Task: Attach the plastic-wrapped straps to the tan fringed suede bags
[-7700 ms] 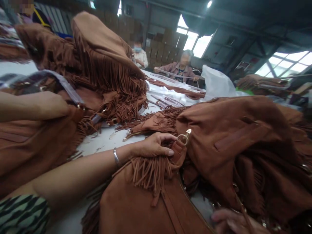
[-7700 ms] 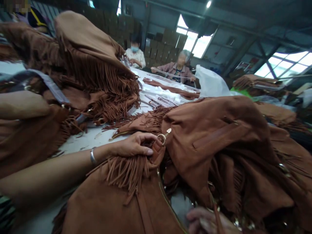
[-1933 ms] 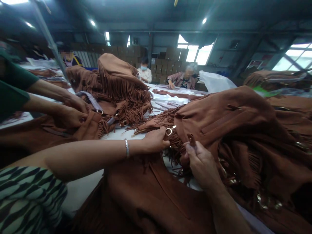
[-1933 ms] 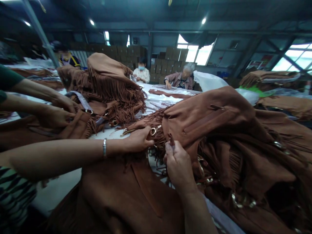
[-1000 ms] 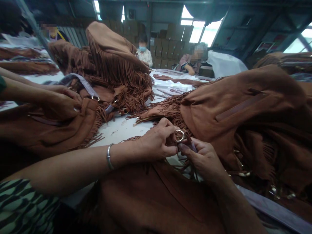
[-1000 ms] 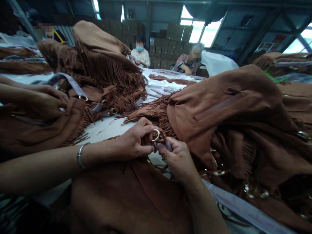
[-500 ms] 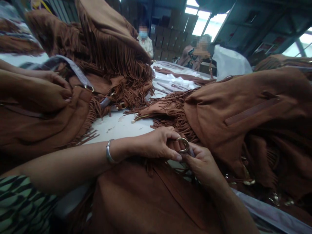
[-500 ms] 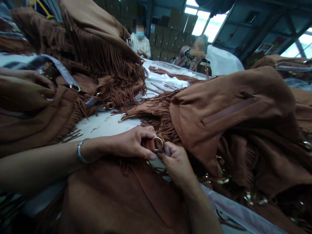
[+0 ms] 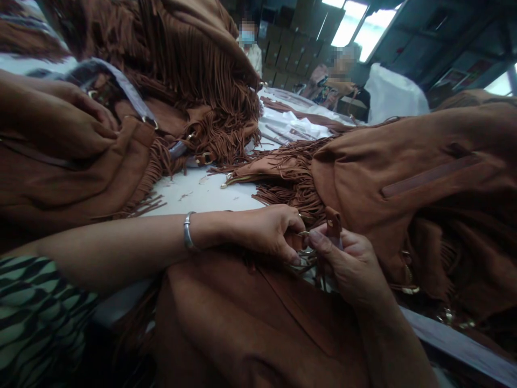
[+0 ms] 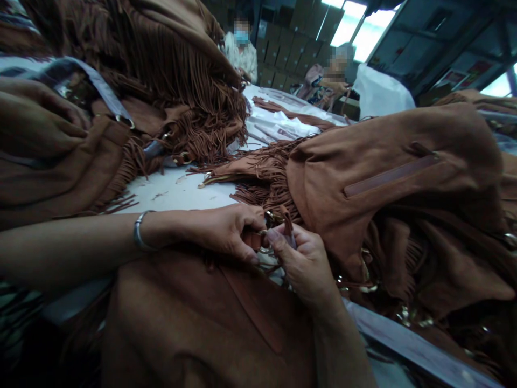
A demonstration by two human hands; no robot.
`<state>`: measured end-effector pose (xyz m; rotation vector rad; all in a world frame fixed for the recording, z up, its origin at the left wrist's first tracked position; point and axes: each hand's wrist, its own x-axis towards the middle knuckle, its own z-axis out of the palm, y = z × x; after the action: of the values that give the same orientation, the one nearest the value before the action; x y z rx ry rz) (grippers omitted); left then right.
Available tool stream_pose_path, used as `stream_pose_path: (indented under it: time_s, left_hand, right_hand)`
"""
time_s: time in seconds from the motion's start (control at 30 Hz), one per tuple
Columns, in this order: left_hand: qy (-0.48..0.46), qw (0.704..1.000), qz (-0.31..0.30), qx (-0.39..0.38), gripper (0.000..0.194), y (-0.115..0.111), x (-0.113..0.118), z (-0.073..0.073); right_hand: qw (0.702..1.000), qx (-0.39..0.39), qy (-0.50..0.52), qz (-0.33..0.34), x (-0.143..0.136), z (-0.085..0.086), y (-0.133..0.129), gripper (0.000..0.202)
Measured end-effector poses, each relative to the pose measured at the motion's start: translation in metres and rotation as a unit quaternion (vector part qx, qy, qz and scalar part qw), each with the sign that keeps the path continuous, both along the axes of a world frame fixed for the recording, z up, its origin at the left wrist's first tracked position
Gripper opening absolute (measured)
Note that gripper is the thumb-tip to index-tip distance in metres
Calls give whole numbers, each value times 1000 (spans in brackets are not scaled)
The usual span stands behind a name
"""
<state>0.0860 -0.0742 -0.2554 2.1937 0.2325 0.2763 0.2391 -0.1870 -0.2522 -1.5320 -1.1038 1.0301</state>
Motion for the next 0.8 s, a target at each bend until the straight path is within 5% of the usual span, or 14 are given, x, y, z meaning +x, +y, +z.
stream_pose_path:
  time_s: [0.23,0.4,0.67,0.8]
  left_hand:
    - [-38,995,79,53,16,-2,5,-4]
    - [-29,993,118,8,9,-4,2,-4]
    - [36,994,-27,102,5,-7,-6,3]
    - [33,994,15,104,7,-7,-6,1]
  right_hand:
    - [985,51,139,-94,-22,-13,5,26]
    - [961,113,158,-196,-38,-22,9,27]
    - [985,-90,147,-12,-11,-2,1,37]
    - [984,-30,162,-62,-18,-8,2,32]
